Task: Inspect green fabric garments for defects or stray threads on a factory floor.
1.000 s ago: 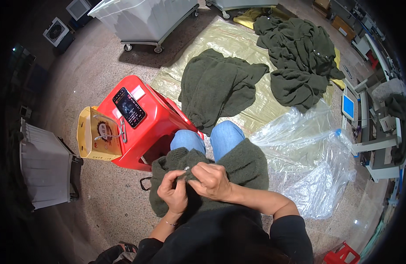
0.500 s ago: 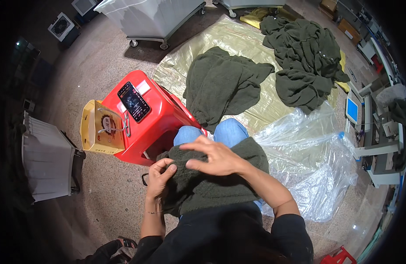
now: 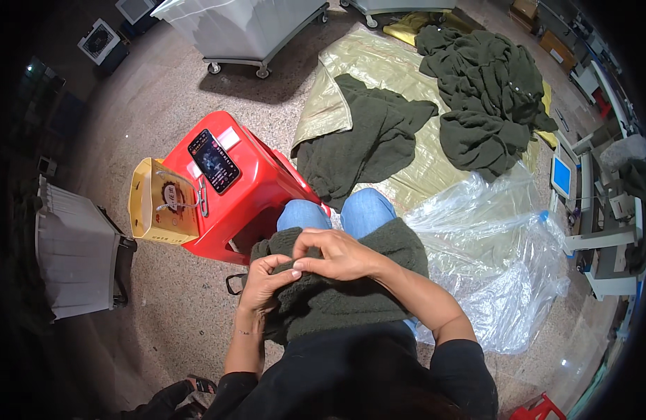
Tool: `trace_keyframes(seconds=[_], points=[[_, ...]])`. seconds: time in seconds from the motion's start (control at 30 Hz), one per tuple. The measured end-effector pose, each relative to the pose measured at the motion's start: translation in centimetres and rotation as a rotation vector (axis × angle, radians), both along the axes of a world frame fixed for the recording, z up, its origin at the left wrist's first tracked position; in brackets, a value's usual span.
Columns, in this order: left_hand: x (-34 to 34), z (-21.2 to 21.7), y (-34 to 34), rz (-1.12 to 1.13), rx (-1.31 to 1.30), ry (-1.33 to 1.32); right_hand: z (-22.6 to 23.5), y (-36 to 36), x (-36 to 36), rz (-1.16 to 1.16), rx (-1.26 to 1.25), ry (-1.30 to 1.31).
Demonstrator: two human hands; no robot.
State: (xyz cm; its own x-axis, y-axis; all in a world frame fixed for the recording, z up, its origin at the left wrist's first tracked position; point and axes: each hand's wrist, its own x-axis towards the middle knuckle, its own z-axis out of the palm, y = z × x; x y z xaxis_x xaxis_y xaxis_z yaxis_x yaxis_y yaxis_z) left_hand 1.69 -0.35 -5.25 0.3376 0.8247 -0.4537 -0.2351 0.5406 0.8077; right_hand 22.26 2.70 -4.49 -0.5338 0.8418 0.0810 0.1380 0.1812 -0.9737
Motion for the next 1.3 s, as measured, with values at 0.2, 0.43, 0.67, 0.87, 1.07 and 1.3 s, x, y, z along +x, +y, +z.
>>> trace_keyframes(seconds=[0.2, 0.43, 0.67, 0.87, 1.07, 1.3], points=[[0.3, -1.4, -0.1, 0.035, 0.048, -0.014, -1.2, -0.1, 0.0, -0.104, -0.106, -0.019], [-0.3, -1.9, 0.2, 0.032, -0.064, -0.167, -1.3, 0.1, 0.3, -0.125, -0.247, 0.002], [-0.7, -3.0, 0.4, 0.098, -0.068, -0.263, -2.1, 0.2, 0.2, -0.073, -0.311, 0.137], [-0.2, -2.1, 0.5, 0.171, -0.088, -0.259, -2.3, 0.6, 1.1, 0.094, -0.257, 0.039], [0.2, -1.4, 0.0, 0.106, -0.048, -0.08, -1.4, 0.4, 0.7, 0.047, -0.47, 0.13], [0.6, -2.1, -0.2, 0.083, -0.055, -0.051, -2.1, 0.2, 0.4, -0.047, -0.389, 0.1]])
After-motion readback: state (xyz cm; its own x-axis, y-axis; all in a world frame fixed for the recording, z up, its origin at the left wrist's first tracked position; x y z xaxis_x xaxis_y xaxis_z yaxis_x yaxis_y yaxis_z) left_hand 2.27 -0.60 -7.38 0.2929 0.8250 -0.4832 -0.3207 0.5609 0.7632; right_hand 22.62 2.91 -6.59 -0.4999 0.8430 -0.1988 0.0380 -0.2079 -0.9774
